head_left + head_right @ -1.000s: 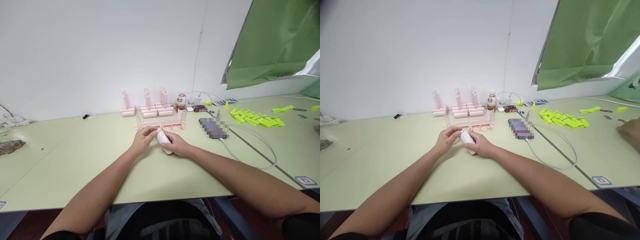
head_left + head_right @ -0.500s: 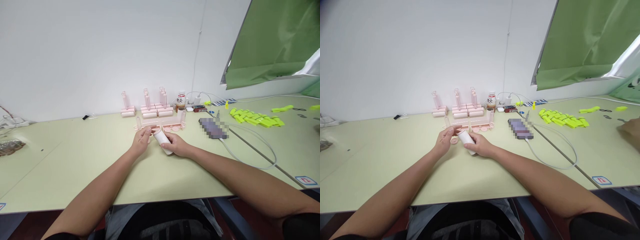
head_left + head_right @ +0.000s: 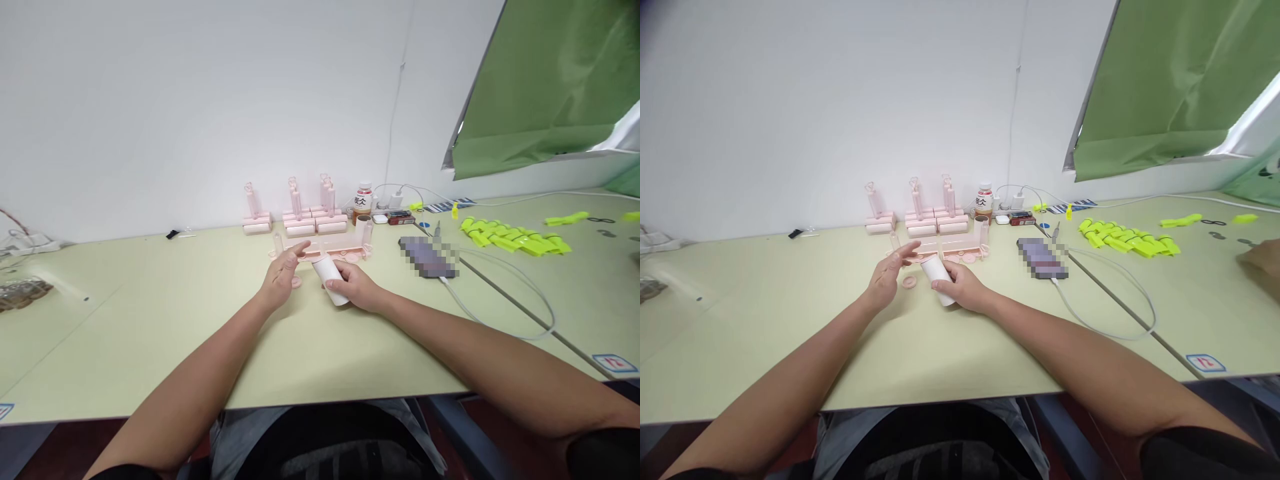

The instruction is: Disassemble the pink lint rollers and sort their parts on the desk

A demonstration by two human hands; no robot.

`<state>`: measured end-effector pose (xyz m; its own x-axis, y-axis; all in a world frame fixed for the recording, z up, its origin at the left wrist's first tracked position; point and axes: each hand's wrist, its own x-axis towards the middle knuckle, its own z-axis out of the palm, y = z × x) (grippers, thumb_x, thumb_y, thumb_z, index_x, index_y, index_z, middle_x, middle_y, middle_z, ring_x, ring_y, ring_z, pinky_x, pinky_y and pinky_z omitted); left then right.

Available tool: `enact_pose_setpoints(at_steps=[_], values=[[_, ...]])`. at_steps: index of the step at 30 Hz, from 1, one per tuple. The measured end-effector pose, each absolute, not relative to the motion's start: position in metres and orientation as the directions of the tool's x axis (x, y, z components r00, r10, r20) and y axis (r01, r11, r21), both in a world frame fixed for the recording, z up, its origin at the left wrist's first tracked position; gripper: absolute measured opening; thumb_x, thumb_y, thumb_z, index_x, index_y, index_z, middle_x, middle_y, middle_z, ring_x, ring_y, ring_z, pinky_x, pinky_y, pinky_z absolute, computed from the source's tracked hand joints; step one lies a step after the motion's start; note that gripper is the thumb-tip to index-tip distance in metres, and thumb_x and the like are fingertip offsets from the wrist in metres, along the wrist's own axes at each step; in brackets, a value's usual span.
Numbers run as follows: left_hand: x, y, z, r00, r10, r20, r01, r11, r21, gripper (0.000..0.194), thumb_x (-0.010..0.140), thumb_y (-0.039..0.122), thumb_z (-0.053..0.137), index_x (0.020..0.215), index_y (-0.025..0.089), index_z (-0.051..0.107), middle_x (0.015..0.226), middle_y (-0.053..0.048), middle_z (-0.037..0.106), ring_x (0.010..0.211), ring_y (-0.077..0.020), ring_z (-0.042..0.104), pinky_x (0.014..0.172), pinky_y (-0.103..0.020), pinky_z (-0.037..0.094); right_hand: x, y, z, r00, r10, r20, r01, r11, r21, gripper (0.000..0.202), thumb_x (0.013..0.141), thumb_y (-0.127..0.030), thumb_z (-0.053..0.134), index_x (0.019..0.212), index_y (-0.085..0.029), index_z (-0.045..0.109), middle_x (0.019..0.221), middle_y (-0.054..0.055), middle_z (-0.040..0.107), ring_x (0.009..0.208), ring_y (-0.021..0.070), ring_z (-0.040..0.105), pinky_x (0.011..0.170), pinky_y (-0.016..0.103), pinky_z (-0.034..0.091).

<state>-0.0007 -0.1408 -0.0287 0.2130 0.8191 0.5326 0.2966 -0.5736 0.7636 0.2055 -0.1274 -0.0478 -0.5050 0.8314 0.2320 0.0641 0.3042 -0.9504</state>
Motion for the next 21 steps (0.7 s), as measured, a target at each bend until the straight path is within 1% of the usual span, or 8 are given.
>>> enact_pose_setpoints(at_steps=[2, 7, 10, 13, 16, 18, 19, 21], values=[[0.0, -0.142, -0.029, 0.22, 0.817, 0.533, 0.265, -0.576, 0.773, 0.056, 0.098, 0.054, 0.029, 0.141, 0.023, 0.049, 0.145, -0.009, 0.05, 0.122, -0.0265, 0.053, 0.102, -0.044, 0.042, 0.206, -0.128, -0.049, -0.512, 0.83, 0.222, 0.063, 0.295, -0.954, 0.037, 0.073, -0.041, 0.067, 0.098, -0.015, 0.057, 0.083, 0.002, 0.058, 0.074, 0.0182, 0.054, 0.064, 0.029, 0.04], [0.005, -0.149, -0.027, 0.47, 0.821, 0.325, 0.282, -0.488, 0.826, 0.053, 0.099, 0.052, 0.027, 0.13, 0.025, 0.061, 0.138, -0.006, 0.058, 0.124, -0.0284, 0.053, 0.103, -0.046, 0.042, 0.205, -0.129, -0.05, -0.502, 0.838, 0.213, 0.047, 0.272, -0.961, 0.039, 0.07, -0.041, 0.069, 0.098, -0.016, 0.056, 0.08, 0.001, 0.06, 0.072, 0.0175, 0.053, 0.063, 0.028, 0.04], [0.004, -0.147, -0.03, 0.438, 0.817, 0.375, 0.269, -0.517, 0.812, 0.053, 0.099, 0.051, 0.029, 0.138, 0.024, 0.053, 0.142, -0.007, 0.053, 0.128, -0.0282, 0.049, 0.106, -0.046, 0.039, 0.206, -0.13, -0.048, -0.48, 0.857, 0.187, 0.019, 0.224, -0.975, 0.04, 0.069, -0.041, 0.069, 0.098, -0.017, 0.055, 0.08, 0.002, 0.063, 0.069, 0.017, 0.054, 0.061, 0.028, 0.04], [0.004, -0.144, -0.034, 0.344, 0.828, 0.443, 0.255, -0.536, 0.804, 0.055, 0.099, 0.051, 0.03, 0.147, 0.025, 0.039, 0.15, -0.008, 0.043, 0.134, -0.0278, 0.043, 0.108, -0.046, 0.037, 0.206, -0.13, -0.047, -0.472, 0.869, 0.148, -0.035, 0.15, -0.988, 0.039, 0.07, -0.041, 0.067, 0.097, -0.018, 0.053, 0.082, 0.004, 0.066, 0.065, 0.0159, 0.055, 0.057, 0.027, 0.04], [0.006, -0.146, -0.034, 0.248, 0.834, 0.492, 0.263, -0.547, 0.795, 0.062, 0.098, 0.051, 0.033, 0.154, 0.03, 0.019, 0.161, -0.006, 0.021, 0.139, -0.0266, 0.036, 0.11, -0.044, 0.036, 0.207, -0.13, -0.046, -0.504, 0.857, 0.109, -0.135, 0.047, -0.99, 0.036, 0.07, -0.039, 0.064, 0.097, -0.019, 0.051, 0.084, 0.004, 0.067, 0.061, 0.0153, 0.056, 0.054, 0.027, 0.042], [0.01, -0.149, -0.033, 0.269, 0.815, 0.513, 0.262, -0.574, 0.776, 0.065, 0.097, 0.052, 0.036, 0.154, 0.03, 0.016, 0.163, -0.005, 0.013, 0.142, -0.0263, 0.032, 0.111, -0.043, 0.034, 0.207, -0.131, -0.047, -0.526, 0.844, 0.107, -0.213, -0.01, -0.977, 0.037, 0.068, -0.038, 0.062, 0.098, -0.02, 0.05, 0.078, 0.002, 0.066, 0.057, 0.0157, 0.057, 0.051, 0.028, 0.043], [0.011, -0.151, -0.031, 0.324, 0.803, 0.499, 0.256, -0.583, 0.771, 0.063, 0.096, 0.053, 0.037, 0.153, 0.03, 0.022, 0.162, -0.005, 0.018, 0.141, -0.0264, 0.033, 0.111, -0.043, 0.035, 0.208, -0.131, -0.047, -0.532, 0.839, 0.116, -0.242, -0.019, -0.97, 0.037, 0.068, -0.038, 0.061, 0.098, -0.02, 0.049, 0.075, 0.001, 0.065, 0.055, 0.0158, 0.057, 0.05, 0.028, 0.043], [0.012, -0.154, -0.028, 0.467, 0.764, 0.445, 0.244, -0.595, 0.765, 0.054, 0.097, 0.051, 0.036, 0.144, 0.026, 0.043, 0.153, -0.006, 0.039, 0.138, -0.0264, 0.04, 0.111, -0.042, 0.036, 0.209, -0.132, -0.047, -0.549, 0.825, 0.129, -0.251, -0.015, -0.968, 0.036, 0.067, -0.038, 0.06, 0.097, -0.02, 0.049, 0.068, 0.0, 0.063, 0.051, 0.0156, 0.056, 0.047, 0.027, 0.041]])
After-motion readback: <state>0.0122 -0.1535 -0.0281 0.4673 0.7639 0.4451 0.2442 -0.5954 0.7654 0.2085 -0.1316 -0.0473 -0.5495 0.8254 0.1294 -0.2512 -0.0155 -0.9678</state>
